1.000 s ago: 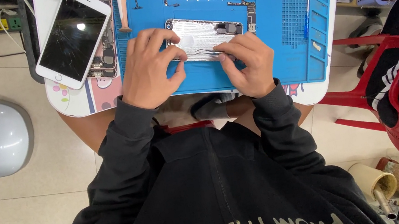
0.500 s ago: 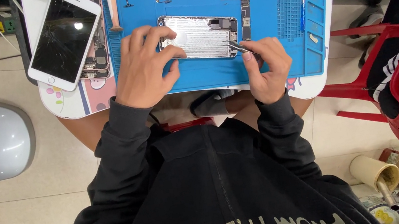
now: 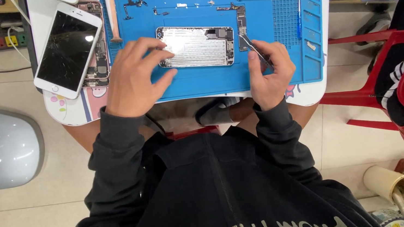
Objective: The person works on a disassembled smartphone placed on a blue anti-static mat. They use tweezers to remove a metal shield and then use a blue plastic pry tool to separate the screen assembly from the phone's frame.
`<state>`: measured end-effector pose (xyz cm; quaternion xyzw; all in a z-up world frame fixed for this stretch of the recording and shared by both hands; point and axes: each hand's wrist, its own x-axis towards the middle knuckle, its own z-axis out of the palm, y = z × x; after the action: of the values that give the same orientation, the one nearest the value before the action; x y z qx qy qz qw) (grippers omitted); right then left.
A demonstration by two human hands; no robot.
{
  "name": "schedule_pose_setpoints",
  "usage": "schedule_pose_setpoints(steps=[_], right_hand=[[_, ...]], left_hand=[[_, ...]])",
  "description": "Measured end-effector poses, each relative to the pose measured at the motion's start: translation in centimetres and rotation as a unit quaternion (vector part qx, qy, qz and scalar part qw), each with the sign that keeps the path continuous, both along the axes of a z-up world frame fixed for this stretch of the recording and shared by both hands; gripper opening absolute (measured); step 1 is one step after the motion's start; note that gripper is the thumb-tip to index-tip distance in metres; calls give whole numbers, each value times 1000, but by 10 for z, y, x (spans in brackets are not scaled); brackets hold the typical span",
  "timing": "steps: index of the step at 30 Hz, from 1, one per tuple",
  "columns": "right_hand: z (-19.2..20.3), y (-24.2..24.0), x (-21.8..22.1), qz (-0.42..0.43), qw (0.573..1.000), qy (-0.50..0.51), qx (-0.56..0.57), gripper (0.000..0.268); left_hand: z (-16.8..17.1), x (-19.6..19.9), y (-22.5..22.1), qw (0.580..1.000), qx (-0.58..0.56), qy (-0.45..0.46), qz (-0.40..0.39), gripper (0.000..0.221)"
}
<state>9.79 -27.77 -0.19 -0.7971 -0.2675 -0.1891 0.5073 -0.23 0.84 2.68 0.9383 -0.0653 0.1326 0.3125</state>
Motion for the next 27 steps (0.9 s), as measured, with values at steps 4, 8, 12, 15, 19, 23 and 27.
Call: schedule_pose_setpoints(steps=[4, 8, 12, 15, 19, 23, 27], right_hand=[[8, 7, -5, -43, 998, 26, -38, 23], [10, 6, -5, -33, 998, 36, -43, 26], [7, 4, -4, -34, 998, 49, -35, 24], [8, 6, -4, -40, 997, 64, -30, 26], [6, 5, -5, -32, 996, 70, -43, 25], [7, 7, -3, -33, 997, 62, -44, 23], [7, 6, -2, -32, 997, 55, -44, 23]], left_hand=[[15, 26, 29, 993, 50, -100, 47, 6], [7, 68, 58, 957, 213, -164, 111, 9], [-15, 102, 74, 902, 406, -107, 104, 14], [-28, 108, 88, 874, 463, -106, 106, 7], [-29, 105, 87, 870, 469, -106, 109, 9], [-16, 104, 87, 862, 485, -120, 89, 15], [-11, 93, 83, 866, 474, -113, 108, 19]])
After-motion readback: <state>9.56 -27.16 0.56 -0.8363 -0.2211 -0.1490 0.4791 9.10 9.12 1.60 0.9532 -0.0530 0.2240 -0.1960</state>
